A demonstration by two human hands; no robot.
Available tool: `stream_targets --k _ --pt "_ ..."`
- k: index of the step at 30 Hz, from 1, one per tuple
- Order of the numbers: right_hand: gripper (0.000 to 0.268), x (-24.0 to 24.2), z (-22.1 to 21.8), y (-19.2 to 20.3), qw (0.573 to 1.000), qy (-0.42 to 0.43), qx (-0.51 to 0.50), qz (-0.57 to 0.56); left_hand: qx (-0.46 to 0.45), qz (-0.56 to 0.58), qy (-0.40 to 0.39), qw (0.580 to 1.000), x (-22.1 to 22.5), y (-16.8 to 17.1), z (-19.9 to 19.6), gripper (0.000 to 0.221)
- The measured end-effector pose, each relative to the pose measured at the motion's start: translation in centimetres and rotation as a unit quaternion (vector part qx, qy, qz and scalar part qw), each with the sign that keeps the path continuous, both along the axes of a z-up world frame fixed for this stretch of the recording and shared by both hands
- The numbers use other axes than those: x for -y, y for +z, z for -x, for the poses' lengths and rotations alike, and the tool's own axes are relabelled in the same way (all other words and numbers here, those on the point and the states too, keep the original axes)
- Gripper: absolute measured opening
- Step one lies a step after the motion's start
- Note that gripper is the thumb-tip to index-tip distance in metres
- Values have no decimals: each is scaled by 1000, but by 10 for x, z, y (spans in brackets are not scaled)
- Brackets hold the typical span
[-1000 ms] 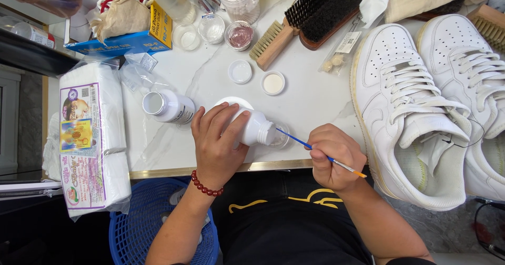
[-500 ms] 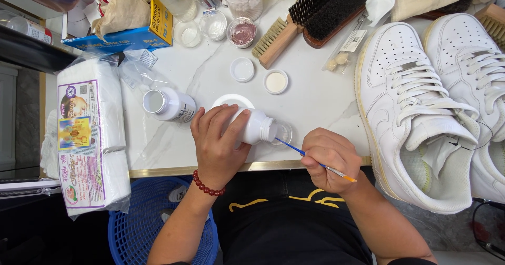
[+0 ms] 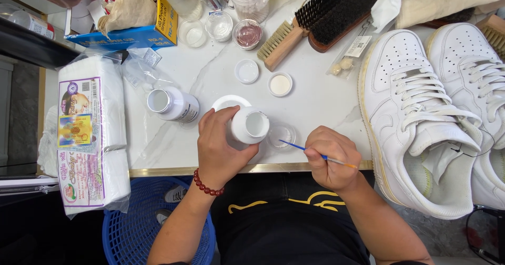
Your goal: Preparing and mixing white paint or shoe polish in a small plastic container using a brush.
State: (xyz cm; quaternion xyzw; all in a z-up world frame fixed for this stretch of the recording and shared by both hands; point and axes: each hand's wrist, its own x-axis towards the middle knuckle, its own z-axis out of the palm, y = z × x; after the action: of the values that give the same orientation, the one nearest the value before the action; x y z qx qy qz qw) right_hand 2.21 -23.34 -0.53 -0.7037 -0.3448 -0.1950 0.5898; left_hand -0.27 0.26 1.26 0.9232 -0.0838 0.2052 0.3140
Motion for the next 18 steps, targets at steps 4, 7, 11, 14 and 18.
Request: stream_targets --k 4,7,11,14,18 --pt "16 -3 -3 -1 999 -21 -22 21 -91 148 50 983 0 -5 -10 68" --pt "18 -5 -5 -1 997 -38 -38 61 -99 189 99 972 -5 -19 -21 72" --pt "20 -10 -9 3 991 -62 -50 110 -86 237 101 962 -6 -24 -28 87" --pt "22 -12 -10 4 986 -75 -53 142 -49 199 120 971 4 -11 1 96" --pt "20 -15 -14 5 983 -92 -49 152 -6 129 9 992 33 -16 47 85"
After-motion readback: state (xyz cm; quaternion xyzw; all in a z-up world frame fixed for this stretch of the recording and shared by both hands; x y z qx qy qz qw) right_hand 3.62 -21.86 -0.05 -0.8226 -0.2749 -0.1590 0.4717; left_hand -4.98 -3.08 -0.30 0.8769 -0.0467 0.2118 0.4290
